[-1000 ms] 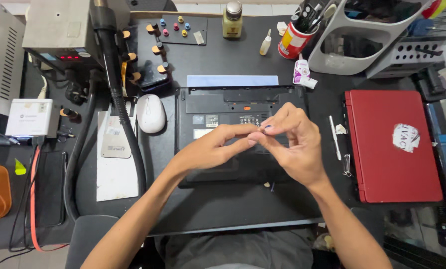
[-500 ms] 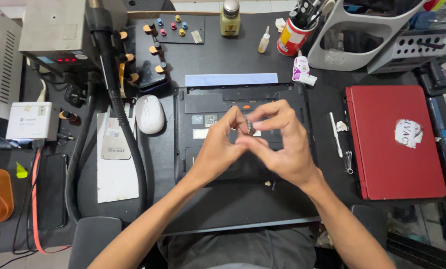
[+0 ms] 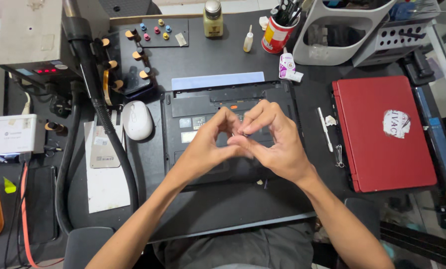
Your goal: The person disassembles a laptop by removing the battery, unscrewing the bottom casing with a screwdriver, and removing internal components including the keyboard using tweezers and a plastic tool.
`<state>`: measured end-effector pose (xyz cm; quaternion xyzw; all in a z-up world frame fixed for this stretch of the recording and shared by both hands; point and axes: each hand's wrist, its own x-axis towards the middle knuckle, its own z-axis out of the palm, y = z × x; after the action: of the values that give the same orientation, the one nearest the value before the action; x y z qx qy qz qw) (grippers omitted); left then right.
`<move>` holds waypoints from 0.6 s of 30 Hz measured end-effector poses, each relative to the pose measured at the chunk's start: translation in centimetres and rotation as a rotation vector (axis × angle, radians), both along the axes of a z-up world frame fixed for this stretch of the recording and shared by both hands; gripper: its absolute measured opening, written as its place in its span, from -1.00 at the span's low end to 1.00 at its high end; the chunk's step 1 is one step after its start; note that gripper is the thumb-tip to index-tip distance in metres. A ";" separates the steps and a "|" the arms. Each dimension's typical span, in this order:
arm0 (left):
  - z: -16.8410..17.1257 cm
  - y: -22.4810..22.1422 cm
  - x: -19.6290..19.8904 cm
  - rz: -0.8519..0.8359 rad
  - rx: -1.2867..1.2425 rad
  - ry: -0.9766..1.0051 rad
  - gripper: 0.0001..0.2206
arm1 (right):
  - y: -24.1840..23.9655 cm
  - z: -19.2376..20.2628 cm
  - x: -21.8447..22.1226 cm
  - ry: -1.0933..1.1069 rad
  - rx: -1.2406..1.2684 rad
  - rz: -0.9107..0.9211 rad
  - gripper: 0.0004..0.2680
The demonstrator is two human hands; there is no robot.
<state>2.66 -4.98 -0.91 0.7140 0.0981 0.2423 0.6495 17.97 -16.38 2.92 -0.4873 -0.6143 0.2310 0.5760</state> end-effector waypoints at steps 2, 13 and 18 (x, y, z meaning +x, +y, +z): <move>0.3 0.2 -0.4 -0.013 0.111 0.021 -0.52 | -0.1 0.1 0.3 0.159 -0.113 0.001 -0.82; -0.5 0.0 -0.4 0.042 0.100 0.038 -0.54 | -0.3 -0.5 0.0 -0.035 -0.119 -0.057 -0.77; -0.5 1.2 -0.8 -0.010 0.231 0.013 -0.72 | -0.8 -0.9 0.8 0.152 -0.089 0.101 -0.77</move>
<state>1.89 -3.76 -1.43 0.7860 0.0702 0.2441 0.5637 18.73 -17.14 2.04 -0.4620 -0.5818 0.3231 0.5863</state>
